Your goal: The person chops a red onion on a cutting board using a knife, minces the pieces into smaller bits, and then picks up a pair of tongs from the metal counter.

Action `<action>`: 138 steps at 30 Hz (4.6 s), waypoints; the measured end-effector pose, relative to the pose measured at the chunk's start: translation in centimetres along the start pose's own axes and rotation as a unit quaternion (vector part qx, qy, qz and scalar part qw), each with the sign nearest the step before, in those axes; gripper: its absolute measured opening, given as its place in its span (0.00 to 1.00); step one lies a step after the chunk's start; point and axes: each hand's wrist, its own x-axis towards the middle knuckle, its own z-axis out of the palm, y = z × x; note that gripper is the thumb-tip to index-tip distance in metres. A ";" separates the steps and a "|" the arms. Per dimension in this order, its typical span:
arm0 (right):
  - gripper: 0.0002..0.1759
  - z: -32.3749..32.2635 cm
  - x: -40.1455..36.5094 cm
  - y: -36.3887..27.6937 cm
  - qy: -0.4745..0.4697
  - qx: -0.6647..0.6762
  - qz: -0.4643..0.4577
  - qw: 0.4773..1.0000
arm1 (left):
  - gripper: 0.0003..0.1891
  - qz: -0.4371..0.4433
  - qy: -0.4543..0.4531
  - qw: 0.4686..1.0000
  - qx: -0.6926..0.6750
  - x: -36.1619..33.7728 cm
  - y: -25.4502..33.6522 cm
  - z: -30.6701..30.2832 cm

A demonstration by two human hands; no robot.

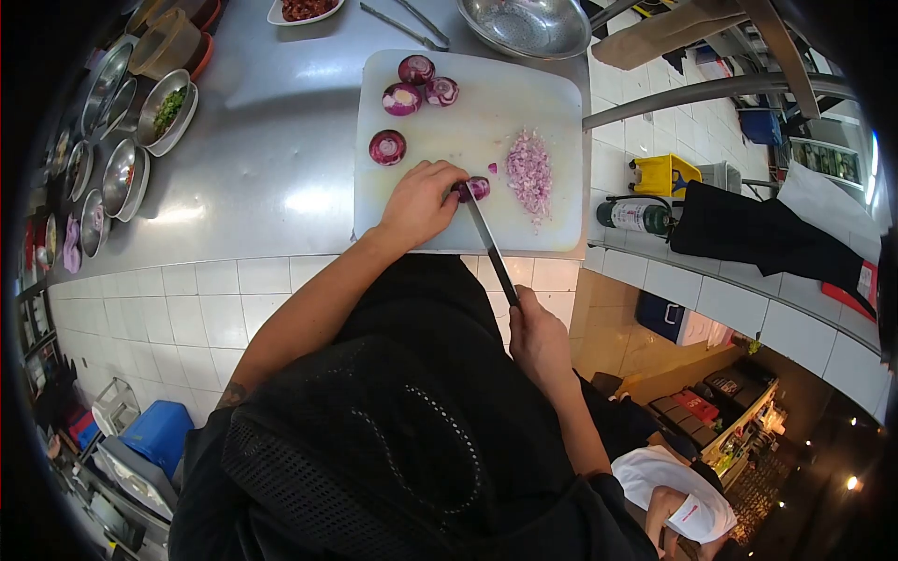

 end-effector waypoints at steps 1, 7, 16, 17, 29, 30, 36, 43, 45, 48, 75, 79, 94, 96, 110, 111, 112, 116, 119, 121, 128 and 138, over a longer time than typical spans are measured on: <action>0.16 -0.4 -0.3 0.1 0.008 -0.008 -0.009 1.000 | 0.10 0.020 -0.026 0.999 0.018 0.2 -0.2 0.0; 0.15 -0.6 -2.0 0.8 0.037 -0.010 -0.019 0.999 | 0.12 0.011 -0.038 0.997 0.066 -0.3 0.0 0.7; 0.20 -1.9 -2.9 -0.8 -0.023 -0.010 0.026 0.999 | 0.15 0.023 -0.071 0.994 0.075 -0.7 0.9 1.2; 0.21 -2.3 -3.4 -1.0 -0.031 -0.015 0.031 0.999 | 0.15 0.023 -0.071 0.994 0.075 -0.7 1.0 1.3; 0.21 3.1 -2.7 -1.3 0.086 0.037 0.015 0.996 | 0.14 -0.002 -0.041 0.999 0.016 -1.6 -0.5 0.3; 0.21 3.0 -2.8 -1.6 0.094 0.026 0.017 0.995 | 0.14 -0.009 -0.033 0.999 0.017 -1.5 -0.6 0.1; 0.17 4.4 -1.7 -0.8 0.020 -0.015 0.058 0.998 | 0.14 -0.008 -0.019 1.000 0.001 -1.6 -0.8 -0.2; 0.17 2.2 -2.1 -2.8 0.019 -0.002 0.069 0.997 | 0.12 0.051 -0.071 0.995 0.048 -0.7 -0.2 1.0; 0.19 1.9 -2.9 -3.3 0.056 0.000 0.046 0.997 | 0.11 0.050 -0.070 0.995 0.047 -0.8 -0.1 1.0; 0.20 1.1 -3.4 -4.6 0.072 0.005 0.059 0.996 | 0.11 0.040 -0.070 0.996 0.043 -0.6 -0.1 1.1; 0.19 2.2 -2.5 -0.8 0.023 0.004 0.062 0.998 | 0.12 0.042 -0.042 0.998 0.017 -0.3 0.7 1.9; 0.19 0.2 -3.1 -1.4 0.067 0.034 0.054 0.996 | 0.11 0.024 -0.040 0.999 0.016 -0.2 1.0 2.1; 0.18 0.0 -2.7 1.0 0.137 0.078 0.004 0.988 | 0.17 0.039 -0.057 0.997 -0.019 0.3 1.5 1.5; 0.18 -0.3 -2.3 1.2 0.147 0.111 0.020 0.983 | 0.20 0.096 -0.101 0.990 0.009 1.9 2.1 0.7; 0.15 0.0 2.8 2.6 0.044 0.111 0.036 0.992 | 0.22 -0.083 -0.127 0.987 0.059 2.0 3.6 0.5; 0.15 -0.1 2.9 2.4 0.044 0.117 0.037 0.991 | 0.21 -0.084 -0.126 0.987 0.048 2.5 4.0 -0.2; 0.14 -0.1 3.1 2.3 0.067 0.104 0.021 0.992 | 0.20 -0.085 -0.126 0.988 0.037 2.8 4.2 -0.7; 0.14 -1.1 4.7 0.6 0.084 0.089 0.022 0.992 | 0.16 -0.028 -0.218 0.972 0.083 3.9 3.0 -0.7; 0.14 1.8 6.8 2.4 0.019 0.016 0.036 0.999 | 0.14 -0.058 -0.222 0.968 0.099 4.5 3.5 -0.5; 0.14 0.9 7.2 1.8 0.020 0.022 0.036 0.999 | 0.14 -0.074 -0.216 0.971 0.073 4.4 3.4 -0.5; 0.10 -0.3 6.0 0.6 0.050 0.032 0.044 0.997 | 0.14 -0.073 -0.206 0.973 0.079 4.3 3.0 -0.4; 0.11 -2.0 5.8 0.1 0.053 0.039 0.075 0.995 | 0.10 0.052 -0.216 0.971 0.083 8.7 1.2 1.0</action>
